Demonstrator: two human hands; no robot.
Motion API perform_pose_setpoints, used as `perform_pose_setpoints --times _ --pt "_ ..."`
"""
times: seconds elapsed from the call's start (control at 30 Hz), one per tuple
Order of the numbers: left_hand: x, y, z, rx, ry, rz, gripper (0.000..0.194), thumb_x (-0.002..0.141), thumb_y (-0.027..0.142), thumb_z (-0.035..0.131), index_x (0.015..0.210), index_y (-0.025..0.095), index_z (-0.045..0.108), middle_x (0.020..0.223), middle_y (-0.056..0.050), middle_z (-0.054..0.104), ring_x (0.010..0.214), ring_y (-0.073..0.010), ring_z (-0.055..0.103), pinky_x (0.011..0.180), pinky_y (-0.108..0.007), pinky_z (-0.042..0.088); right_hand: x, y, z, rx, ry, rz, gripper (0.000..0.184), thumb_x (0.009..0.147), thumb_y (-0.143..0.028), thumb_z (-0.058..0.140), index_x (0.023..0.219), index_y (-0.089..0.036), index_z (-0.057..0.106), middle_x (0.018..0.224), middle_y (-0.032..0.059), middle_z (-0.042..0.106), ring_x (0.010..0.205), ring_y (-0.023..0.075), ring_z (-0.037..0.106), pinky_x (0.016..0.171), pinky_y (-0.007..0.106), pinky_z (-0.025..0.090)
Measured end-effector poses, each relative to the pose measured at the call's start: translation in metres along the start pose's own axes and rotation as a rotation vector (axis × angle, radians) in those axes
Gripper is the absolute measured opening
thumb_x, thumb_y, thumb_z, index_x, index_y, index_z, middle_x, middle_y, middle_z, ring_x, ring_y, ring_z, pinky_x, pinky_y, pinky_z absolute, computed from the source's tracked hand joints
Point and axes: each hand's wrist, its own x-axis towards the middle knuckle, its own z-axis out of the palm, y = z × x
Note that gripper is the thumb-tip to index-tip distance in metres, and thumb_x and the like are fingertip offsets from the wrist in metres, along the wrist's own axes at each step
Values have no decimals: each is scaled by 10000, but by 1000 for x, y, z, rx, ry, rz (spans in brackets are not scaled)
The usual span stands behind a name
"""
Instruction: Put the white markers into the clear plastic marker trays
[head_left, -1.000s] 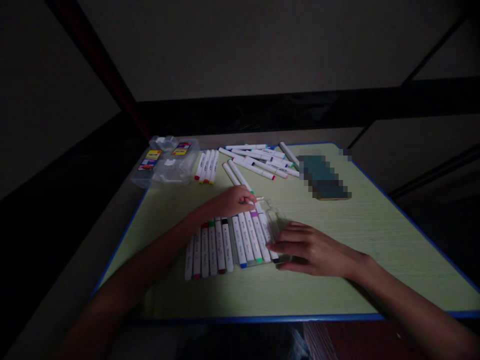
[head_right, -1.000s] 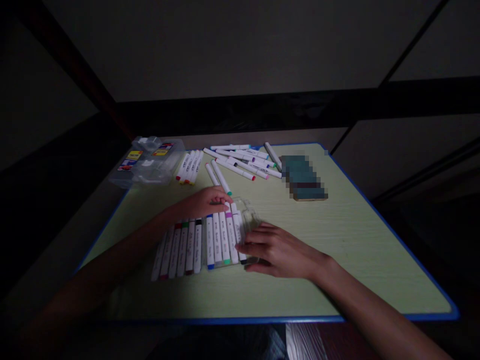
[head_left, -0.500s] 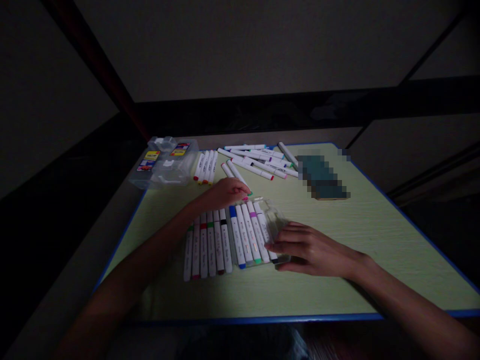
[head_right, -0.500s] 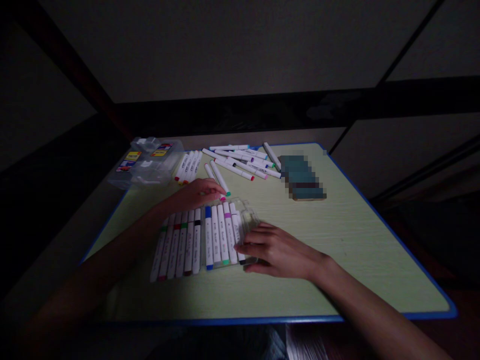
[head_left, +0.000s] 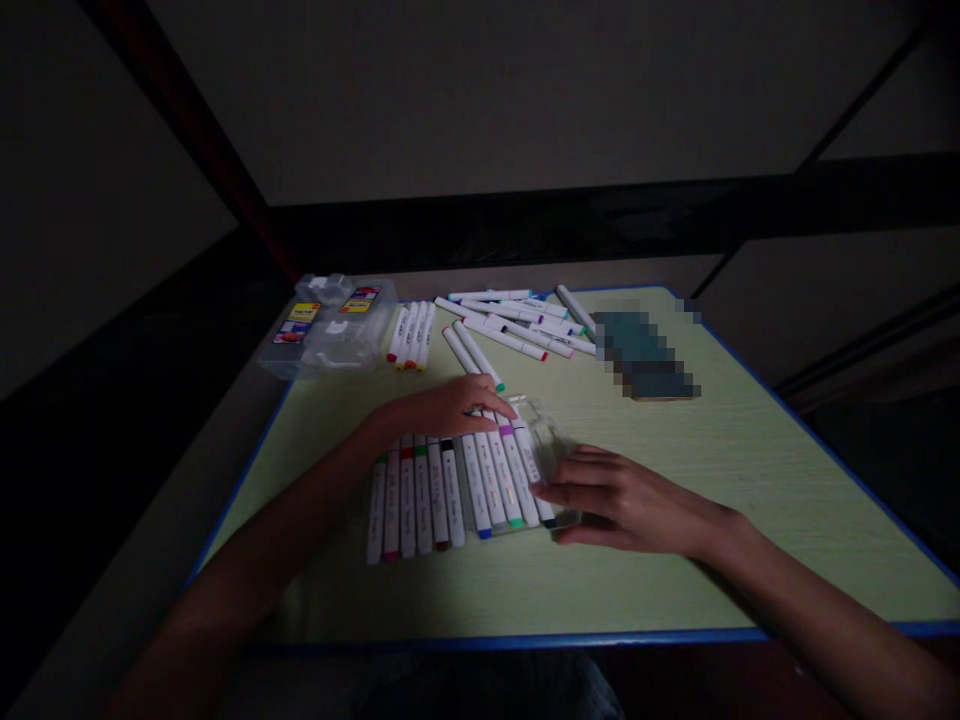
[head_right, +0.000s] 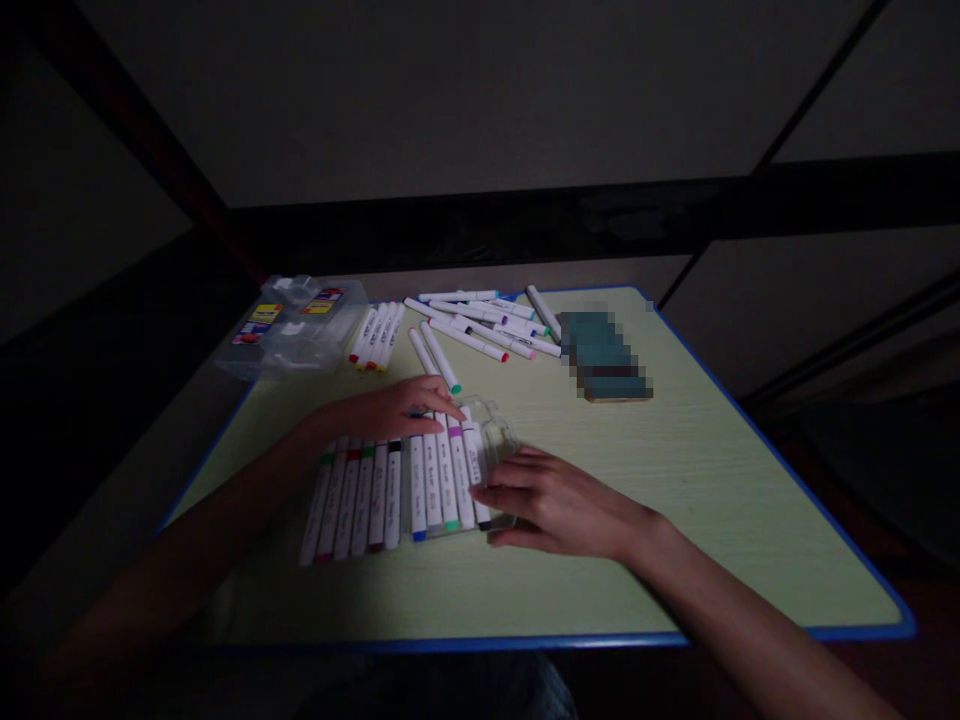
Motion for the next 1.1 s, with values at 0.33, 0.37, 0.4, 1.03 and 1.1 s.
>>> perform_pose_setpoints --times 0.33,0.37,0.4,1.03,1.1 --pt "0 3 1 -20 4 18 255 837 183 471 1037 138 621 949 -80 590 920 -165 516 850 -277 380 -1 -1 0 7 2 0 392 844 -378 501 1126 -109 555 844 79 601 794 184 539 711 355 448" --pt "0 4 1 -20 6 12 255 838 183 469 1036 137 622 952 -82 591 922 -165 517 851 -277 381 -1 -1 0 8 3 1 390 844 -376 503 1123 -109 556 846 80 602 795 185 539 710 355 449" --pt "0 4 1 -19 6 6 256 838 183 467 1036 136 622 961 -85 592 929 -166 517 854 -277 381 -1 -1 0 8 4 1 387 844 -373 504 1121 -108 556 845 80 602 795 186 539 709 354 449" --pt "2 9 7 9 37 -4 267 849 168 454 1038 167 643 946 -88 594 907 -172 510 869 -321 369 -2 0 1 10 19 -21 309 855 -359 492 1068 -155 584 798 47 589 767 161 501 683 317 410" --pt "3 9 8 25 37 2 271 852 180 451 1044 167 642 919 -85 584 870 -166 507 857 -319 372 -2 -1 1 13 17 -18 302 857 -354 490 1061 -154 588 790 46 584 756 159 500 678 317 410"
